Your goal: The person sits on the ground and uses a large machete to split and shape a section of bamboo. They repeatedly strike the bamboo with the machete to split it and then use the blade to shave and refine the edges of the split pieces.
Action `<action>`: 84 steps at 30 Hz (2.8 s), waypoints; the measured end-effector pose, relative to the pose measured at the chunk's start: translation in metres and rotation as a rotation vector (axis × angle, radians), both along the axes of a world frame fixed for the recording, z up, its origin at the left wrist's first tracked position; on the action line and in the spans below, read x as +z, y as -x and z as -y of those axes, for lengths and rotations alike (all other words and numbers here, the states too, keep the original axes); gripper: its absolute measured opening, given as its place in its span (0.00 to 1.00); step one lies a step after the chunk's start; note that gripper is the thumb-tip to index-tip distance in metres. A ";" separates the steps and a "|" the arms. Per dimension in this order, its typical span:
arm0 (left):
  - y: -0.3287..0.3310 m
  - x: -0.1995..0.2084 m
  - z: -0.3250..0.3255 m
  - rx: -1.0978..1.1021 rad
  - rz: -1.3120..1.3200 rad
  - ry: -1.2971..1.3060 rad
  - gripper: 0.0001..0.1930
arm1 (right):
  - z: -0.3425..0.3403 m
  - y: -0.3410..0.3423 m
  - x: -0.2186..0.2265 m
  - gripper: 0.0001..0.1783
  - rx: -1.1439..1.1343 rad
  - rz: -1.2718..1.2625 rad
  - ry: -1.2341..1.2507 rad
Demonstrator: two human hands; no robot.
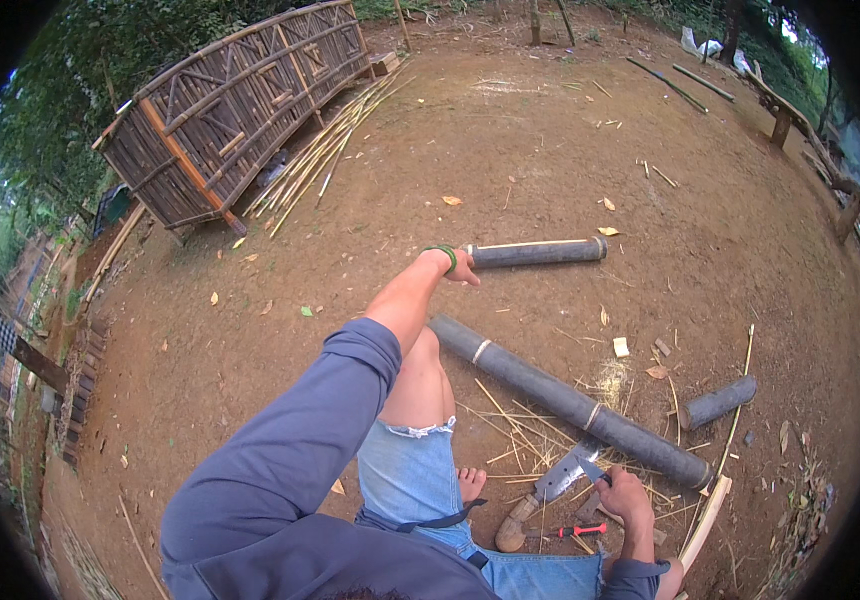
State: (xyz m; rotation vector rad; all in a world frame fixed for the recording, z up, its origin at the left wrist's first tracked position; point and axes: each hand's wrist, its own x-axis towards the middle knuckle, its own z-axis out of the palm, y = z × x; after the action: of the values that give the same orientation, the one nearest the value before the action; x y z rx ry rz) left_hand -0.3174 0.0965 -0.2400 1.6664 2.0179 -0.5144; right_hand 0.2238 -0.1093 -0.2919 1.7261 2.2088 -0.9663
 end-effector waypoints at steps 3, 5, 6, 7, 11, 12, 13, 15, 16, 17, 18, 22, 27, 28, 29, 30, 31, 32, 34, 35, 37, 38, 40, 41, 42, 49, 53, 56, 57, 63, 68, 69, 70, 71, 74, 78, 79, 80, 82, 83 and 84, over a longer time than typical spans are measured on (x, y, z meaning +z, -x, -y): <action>-0.002 0.003 0.001 -0.001 -0.004 -0.001 0.39 | 0.000 0.000 0.001 0.20 0.000 0.004 0.005; -0.007 0.005 0.000 -0.004 0.002 -0.007 0.39 | -0.001 -0.003 -0.002 0.20 -0.006 0.006 0.001; -0.006 0.005 0.001 0.001 0.003 -0.006 0.39 | 0.000 -0.002 -0.001 0.20 -0.006 0.004 0.003; -0.005 0.005 0.001 0.005 0.004 -0.005 0.39 | 0.000 -0.001 0.000 0.20 -0.007 0.002 0.006; 0.000 0.002 0.002 -0.006 -0.006 0.001 0.39 | 0.000 0.001 -0.001 0.19 -0.007 -0.010 0.001; 0.000 0.002 0.001 -0.005 -0.003 0.003 0.39 | 0.000 0.001 -0.001 0.19 -0.006 -0.011 0.002; 0.000 0.002 0.001 -0.003 0.000 0.006 0.39 | 0.000 0.000 -0.002 0.19 -0.005 -0.012 0.002; -0.001 0.002 0.001 0.000 0.004 -0.002 0.39 | -0.001 0.001 -0.001 0.20 -0.009 -0.007 0.006; -0.002 0.002 0.001 0.000 0.007 -0.007 0.39 | 0.000 0.001 0.000 0.20 -0.013 0.000 0.009; -0.003 0.003 0.001 -0.002 0.012 -0.010 0.39 | 0.000 0.002 0.002 0.20 -0.017 0.007 0.012; -0.003 0.003 0.002 -0.001 0.013 -0.012 0.39 | 0.000 0.002 0.001 0.20 -0.011 0.004 0.010; -0.002 0.004 0.003 0.001 0.016 -0.001 0.39 | 0.000 0.003 0.001 0.20 -0.001 -0.010 0.005; -0.001 0.002 0.002 -0.004 0.004 -0.009 0.39 | 0.000 0.003 0.003 0.21 -0.014 0.011 0.024; 0.000 0.001 0.002 -0.006 0.004 -0.015 0.40 | 0.000 0.002 0.000 0.21 -0.016 0.013 0.025; 0.001 0.000 0.001 -0.010 0.001 -0.016 0.40 | -0.001 0.001 -0.001 0.21 -0.018 0.016 0.027; 0.001 0.000 0.001 -0.013 -0.001 -0.016 0.40 | 0.000 0.002 0.001 0.21 -0.020 0.019 0.029; 0.002 -0.001 0.002 -0.016 -0.003 -0.015 0.40 | 0.000 0.004 0.004 0.21 -0.023 0.022 0.031; 0.003 -0.002 0.002 -0.014 -0.005 -0.012 0.40 | 0.001 0.006 0.006 0.22 -0.025 0.024 0.033; 0.002 -0.001 0.001 -0.015 -0.006 -0.008 0.40 | 0.001 0.006 0.006 0.21 -0.028 0.025 0.035; 0.002 -0.001 0.001 -0.012 -0.004 0.000 0.40 | 0.001 0.005 0.006 0.21 -0.030 0.026 0.035; 0.001 0.000 0.000 -0.007 0.000 0.013 0.40 | 0.001 0.005 0.006 0.21 -0.032 0.022 0.037; 0.000 0.000 0.000 -0.009 0.000 0.010 0.40 | 0.001 0.005 0.007 0.21 -0.033 0.020 0.037; 0.001 -0.001 -0.001 -0.013 0.000 0.000 0.40 | 0.001 0.004 0.004 0.21 -0.025 0.016 0.030; 0.001 -0.001 -0.002 -0.012 0.004 0.001 0.40 | 0.000 0.003 0.003 0.21 -0.021 0.014 0.026; 0.001 -0.002 -0.002 -0.011 0.008 0.003 0.40 | 0.000 0.004 0.003 0.21 -0.019 0.011 0.025; 0.006 -0.008 -0.005 0.002 0.009 0.003 0.40 | -0.001 0.003 0.000 0.20 -0.007 -0.001 0.021; 0.011 -0.011 -0.003 0.008 0.003 -0.004 0.39 | -0.001 0.004 -0.003 0.20 -0.001 -0.007 0.019; 0.005 -0.009 -0.002 0.006 0.011 -0.008 0.39 | -0.001 0.003 -0.001 0.20 -0.019 0.000 0.031; 0.004 -0.008 -0.003 0.003 0.010 -0.013 0.39 | -0.002 0.002 -0.003 0.21 -0.015 -0.001 0.023; 0.008 -0.010 -0.004 0.008 0.016 -0.019 0.39 | -0.003 0.000 -0.010 0.21 -0.020 -0.006 0.020; 0.020 -0.009 0.004 0.020 0.010 -0.013 0.39 | -0.003 0.010 -0.006 0.21 -0.008 -0.011 0.052; 0.009 -0.004 0.001 0.002 0.017 -0.028 0.39 | -0.006 0.000 -0.018 0.21 -0.007 0.034 0.020; 0.001 0.001 0.001 -0.009 0.020 -0.039 0.39 | -0.008 -0.006 -0.023 0.20 -0.015 0.039 0.019; -0.009 0.007 0.001 -0.012 0.027 -0.043 0.39 | -0.010 -0.012 -0.027 0.20 -0.024 0.043 0.017; 0.000 0.006 0.004 0.021 0.046 0.002 0.36 | -0.016 -0.014 -0.043 0.20 -0.013 0.032 0.042; 0.008 -0.003 0.004 0.056 0.067 -0.006 0.35 | -0.019 -0.004 -0.039 0.22 -0.047 0.040 0.126; 0.007 -0.005 0.005 0.023 0.045 -0.049 0.35 | -0.016 0.000 -0.032 0.22 -0.038 0.060 0.124; 0.008 -0.006 0.005 0.035 0.061 -0.042 0.35 | -0.016 0.003 -0.026 0.22 -0.029 0.080 0.121; 0.010 -0.008 0.004 0.061 0.090 -0.026 0.35 | -0.016 0.006 -0.023 0.21 -0.051 0.102 0.151; 0.011 -0.010 0.004 0.066 0.090 -0.023 0.36 | -0.016 0.008 -0.020 0.21 -0.062 0.105 0.165; 0.012 -0.011 0.003 0.071 0.090 -0.019 0.36 | -0.016 0.008 -0.018 0.21 -0.074 0.108 0.181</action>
State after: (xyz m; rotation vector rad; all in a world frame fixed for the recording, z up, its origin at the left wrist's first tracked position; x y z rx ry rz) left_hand -0.3295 0.0935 -0.2512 1.5932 2.0145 -0.3898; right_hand 0.2153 -0.0938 -0.3097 1.7446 1.9392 -1.0290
